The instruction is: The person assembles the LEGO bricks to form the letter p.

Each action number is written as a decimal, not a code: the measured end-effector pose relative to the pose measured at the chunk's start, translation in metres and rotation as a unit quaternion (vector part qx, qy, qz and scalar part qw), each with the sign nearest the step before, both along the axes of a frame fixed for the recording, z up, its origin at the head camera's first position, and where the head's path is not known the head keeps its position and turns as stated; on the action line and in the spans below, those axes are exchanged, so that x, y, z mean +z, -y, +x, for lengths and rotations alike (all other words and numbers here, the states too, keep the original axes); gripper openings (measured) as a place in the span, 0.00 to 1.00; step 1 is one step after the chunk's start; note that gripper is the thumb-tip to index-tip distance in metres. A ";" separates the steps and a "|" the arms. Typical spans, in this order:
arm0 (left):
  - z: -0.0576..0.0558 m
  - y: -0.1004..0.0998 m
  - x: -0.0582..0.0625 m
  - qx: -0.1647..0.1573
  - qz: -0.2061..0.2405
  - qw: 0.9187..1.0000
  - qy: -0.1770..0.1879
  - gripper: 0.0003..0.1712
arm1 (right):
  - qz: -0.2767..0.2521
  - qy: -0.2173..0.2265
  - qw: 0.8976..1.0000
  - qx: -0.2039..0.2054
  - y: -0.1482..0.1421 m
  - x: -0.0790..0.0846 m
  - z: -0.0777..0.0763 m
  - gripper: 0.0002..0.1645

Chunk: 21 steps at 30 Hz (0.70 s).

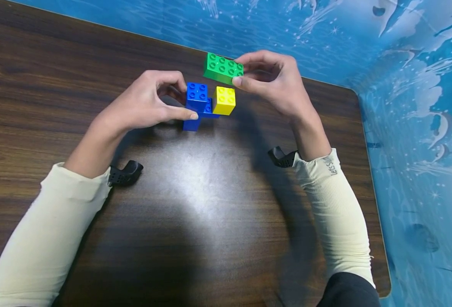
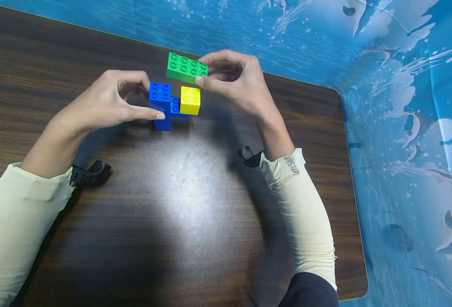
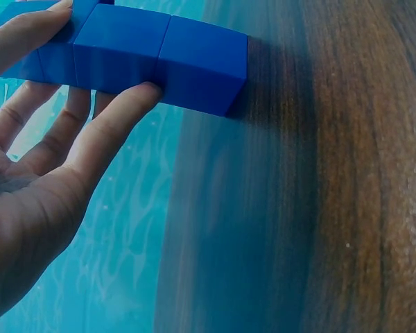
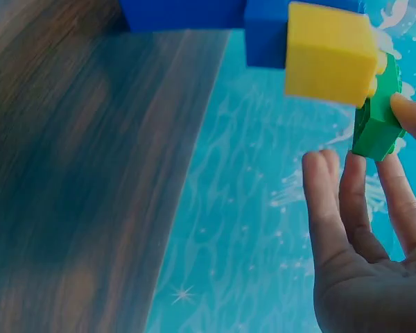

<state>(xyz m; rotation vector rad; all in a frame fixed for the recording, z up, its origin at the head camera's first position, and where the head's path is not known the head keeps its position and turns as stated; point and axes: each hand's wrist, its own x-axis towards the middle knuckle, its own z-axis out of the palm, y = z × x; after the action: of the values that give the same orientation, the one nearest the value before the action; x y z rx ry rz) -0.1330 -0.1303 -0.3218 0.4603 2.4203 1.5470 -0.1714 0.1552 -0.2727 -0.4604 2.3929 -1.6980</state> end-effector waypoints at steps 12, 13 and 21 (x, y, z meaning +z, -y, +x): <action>0.001 -0.001 -0.001 0.004 0.004 1.000 0.001 0.18 | -0.023 -0.018 0.998 0.055 0.014 0.005 0.015 0.17; 0.001 -0.001 -0.001 0.005 0.004 1.000 0.001 0.18 | -0.022 -0.024 0.998 0.061 0.014 0.005 0.016 0.17; -0.001 -0.002 -0.001 -0.001 0.001 1.000 -0.002 0.19 | 0.001 -0.065 0.995 0.069 0.015 0.000 0.023 0.17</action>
<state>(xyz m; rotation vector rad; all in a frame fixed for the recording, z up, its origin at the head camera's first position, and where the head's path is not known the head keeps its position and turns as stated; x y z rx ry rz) -0.1339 -0.1286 -0.3233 0.4673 2.4206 1.5498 -0.1484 0.1402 -0.2729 -0.7396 2.3871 -1.6540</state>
